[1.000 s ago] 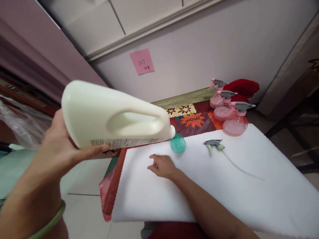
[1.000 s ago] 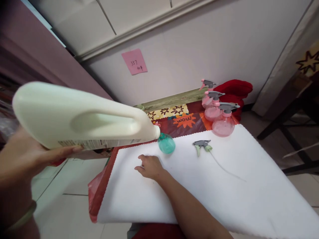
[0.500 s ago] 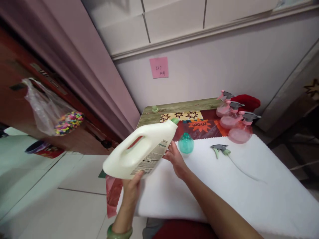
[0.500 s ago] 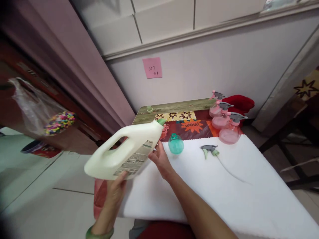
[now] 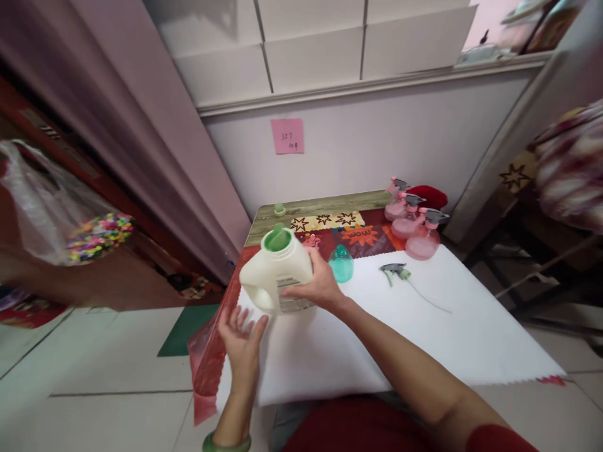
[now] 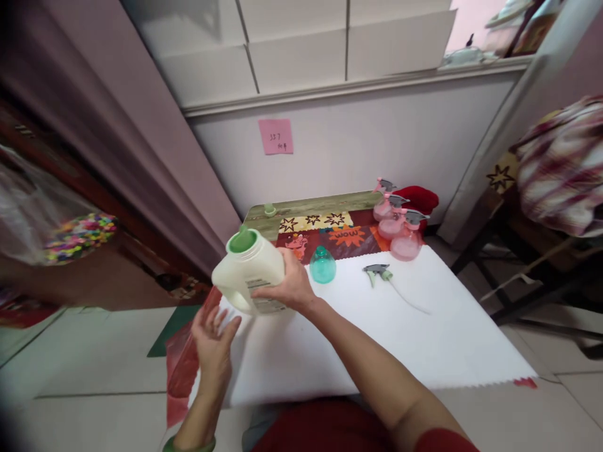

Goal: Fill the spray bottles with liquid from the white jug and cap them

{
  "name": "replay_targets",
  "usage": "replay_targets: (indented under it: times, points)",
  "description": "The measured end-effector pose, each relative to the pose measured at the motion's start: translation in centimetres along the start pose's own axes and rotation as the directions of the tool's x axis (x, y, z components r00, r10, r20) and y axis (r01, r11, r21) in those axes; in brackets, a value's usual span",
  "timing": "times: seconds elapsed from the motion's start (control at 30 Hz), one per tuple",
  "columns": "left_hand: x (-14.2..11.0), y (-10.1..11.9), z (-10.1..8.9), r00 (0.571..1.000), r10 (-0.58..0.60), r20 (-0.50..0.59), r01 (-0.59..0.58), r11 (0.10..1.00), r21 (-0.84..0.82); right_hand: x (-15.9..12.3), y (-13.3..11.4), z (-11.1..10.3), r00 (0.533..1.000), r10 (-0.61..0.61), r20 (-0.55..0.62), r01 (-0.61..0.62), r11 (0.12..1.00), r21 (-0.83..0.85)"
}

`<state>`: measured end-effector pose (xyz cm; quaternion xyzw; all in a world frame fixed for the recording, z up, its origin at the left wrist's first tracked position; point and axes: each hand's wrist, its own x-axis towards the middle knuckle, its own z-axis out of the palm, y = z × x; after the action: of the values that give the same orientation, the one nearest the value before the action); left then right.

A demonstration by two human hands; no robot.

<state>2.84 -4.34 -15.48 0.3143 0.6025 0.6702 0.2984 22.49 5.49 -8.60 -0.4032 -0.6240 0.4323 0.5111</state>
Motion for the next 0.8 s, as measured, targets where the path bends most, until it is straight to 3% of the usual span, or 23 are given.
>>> replay_targets:
  times: [0.07, 0.13, 0.27, 0.4, 0.47, 0.57, 0.63, 0.73, 0.8]
  points:
    - [1.1, 0.4, -1.0, 0.985, 0.168, 0.042, -0.172, 0.981, 0.090, 0.5, -0.1, 0.3, 0.997, -0.010, 0.079, 0.017, 0.996, -0.086]
    - [1.8, 0.8, -1.4, 0.962, 0.244, 0.125, -0.258, 0.959, 0.117, 1.0, 0.3, 0.3, 0.989, -0.004, 0.151, 0.018, 0.996, -0.090]
    - [2.7, 1.7, -0.9, 0.951, 0.193, 0.241, -0.227, 0.966, 0.125, 1.1, 1.6, -0.1, 0.971, -0.045, 0.236, 0.065, 0.995, -0.078]
    - [4.1, 2.4, -0.6, 0.959, 0.128, 0.253, -0.184, 0.961, 0.208, -1.0, 2.6, -2.0, 0.973, -0.179, 0.147, 0.211, 0.947, -0.241]
    - [4.9, 2.8, -0.6, 0.953, 0.079, 0.291, -0.153, 0.959, 0.240, -2.8, 3.3, -4.2, 0.966, -0.247, 0.077, 0.259, 0.921, -0.290]
    - [5.8, 3.7, -0.6, 0.941, -0.002, 0.339, -0.090, 0.963, 0.255, -5.1, 5.0, -9.1, 0.965, -0.242, -0.101, 0.178, 0.887, -0.426]
    - [5.9, 4.2, -0.3, 0.945, -0.036, 0.327, -0.043, 0.972, 0.231, -6.1, 6.4, -13.1, 0.959, -0.185, -0.215, 0.036, 0.833, -0.553]
    - [5.8, 4.7, 0.3, 0.967, -0.022, 0.254, -0.025, 0.984, 0.178, -6.9, 8.3, -18.4, 0.942, -0.057, -0.332, -0.217, 0.651, -0.727]
    - [5.9, 4.7, 0.7, 0.988, 0.028, 0.154, -0.050, 0.988, 0.144, -7.3, 9.4, -20.8, 0.915, 0.031, -0.402, -0.354, 0.540, -0.763]
